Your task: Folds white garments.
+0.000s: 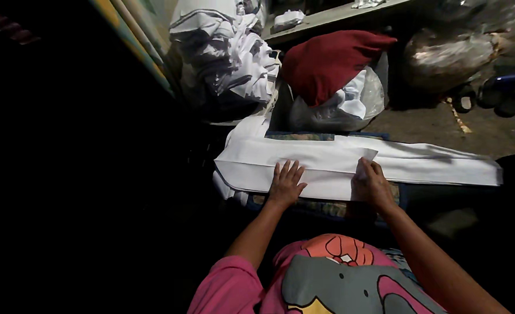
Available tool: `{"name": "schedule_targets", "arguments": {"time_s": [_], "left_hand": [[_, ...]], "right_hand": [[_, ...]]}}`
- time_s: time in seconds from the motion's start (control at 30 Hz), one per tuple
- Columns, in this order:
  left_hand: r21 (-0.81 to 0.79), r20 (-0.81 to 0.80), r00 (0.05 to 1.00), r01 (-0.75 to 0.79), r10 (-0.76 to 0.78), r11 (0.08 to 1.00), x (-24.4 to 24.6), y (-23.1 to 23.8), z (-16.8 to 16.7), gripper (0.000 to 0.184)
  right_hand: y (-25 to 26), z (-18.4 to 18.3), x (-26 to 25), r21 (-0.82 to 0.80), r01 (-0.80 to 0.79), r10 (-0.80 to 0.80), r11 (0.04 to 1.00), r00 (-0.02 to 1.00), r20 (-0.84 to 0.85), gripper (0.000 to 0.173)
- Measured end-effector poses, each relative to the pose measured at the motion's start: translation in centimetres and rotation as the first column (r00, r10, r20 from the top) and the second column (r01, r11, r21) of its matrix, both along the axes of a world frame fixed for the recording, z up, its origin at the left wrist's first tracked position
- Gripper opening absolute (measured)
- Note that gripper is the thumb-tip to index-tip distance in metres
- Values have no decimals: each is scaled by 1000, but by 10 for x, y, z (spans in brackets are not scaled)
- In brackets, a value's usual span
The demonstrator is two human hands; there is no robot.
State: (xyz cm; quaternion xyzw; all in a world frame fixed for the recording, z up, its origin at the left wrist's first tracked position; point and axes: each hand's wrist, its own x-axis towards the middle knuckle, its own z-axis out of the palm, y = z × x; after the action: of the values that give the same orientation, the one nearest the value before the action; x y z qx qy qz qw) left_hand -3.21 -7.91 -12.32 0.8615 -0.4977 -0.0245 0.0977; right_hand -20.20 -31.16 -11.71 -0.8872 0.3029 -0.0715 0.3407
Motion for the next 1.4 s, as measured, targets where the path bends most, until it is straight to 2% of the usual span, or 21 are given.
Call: {"name": "schedule_targets", "arguments": {"time_s": [0.07, 0.13, 0.23, 0.27, 0.33, 0.4, 0.47, 0.5, 0.7, 0.8, 0.97, 1.13, 1.27, 1.33, 1.4], "left_hand": [[88, -7, 999, -43, 43, 995, -1, -2, 7, 55], [204, -58, 993, -91, 105, 975, -1, -6, 16, 58], [262, -63, 988, -122, 143, 957, -1, -8, 23, 59], [283, -68, 986, -124, 149, 951, -1, -9, 24, 59], [306, -75, 985, -123, 153, 944, -1, -9, 25, 60], [291, -61, 987, -126, 150, 948, -2, -9, 24, 62], [280, -22, 982, -176, 189, 944, 0, -9, 22, 65], [265, 9, 974, -221, 226, 939, 2, -7, 21, 66], [183, 140, 840, -542, 524, 820, 42, 27, 35, 76], [132, 146, 738, -674, 658, 727, 62, 43, 46, 73], [110, -80, 541, -830, 837, 547, 88, 58, 75, 66], [44, -372, 348, -919, 861, 391, 112, 86, 94, 78], [84, -383, 341, -913, 858, 400, 124, 92, 98, 74], [66, -381, 359, -908, 852, 413, 128, 92, 99, 74], [40, -370, 394, -898, 841, 439, 128, 91, 101, 72]], "right_hand": [[-4, -4, -2, 3, 14, -14, 1000, 1000, 4, 71], [-7, 0, -3, -11, 60, -61, 998, 995, -75, 77], [5, 15, 3, -154, 113, -134, 982, 982, -134, 67], [15, 17, 8, -184, 62, -84, 981, 990, -116, 62], [38, 7, 23, -231, -137, 135, 963, 991, -22, 60], [56, -12, 40, -302, -354, 378, 885, 926, 22, 65], [59, -20, 51, -289, -485, 495, 825, 868, -45, 74], [56, -22, 53, -278, -500, 505, 820, 861, -57, 76], [14, -36, 48, -322, -372, 379, 871, 924, -41, 71], [0, -36, 42, -311, -287, 285, 906, 957, -55, 78], [-3, -29, 37, -291, -223, 203, 931, 974, -97, 88], [35, -21, 45, -343, -248, 282, 906, 958, 53, 83], [52, -20, 49, -280, -362, 362, 889, 931, -54, 83], [61, -11, 57, -275, -351, 365, 895, 931, 2, 80], [74, 1, 67, -275, -404, 430, 872, 902, 38, 78]]}}
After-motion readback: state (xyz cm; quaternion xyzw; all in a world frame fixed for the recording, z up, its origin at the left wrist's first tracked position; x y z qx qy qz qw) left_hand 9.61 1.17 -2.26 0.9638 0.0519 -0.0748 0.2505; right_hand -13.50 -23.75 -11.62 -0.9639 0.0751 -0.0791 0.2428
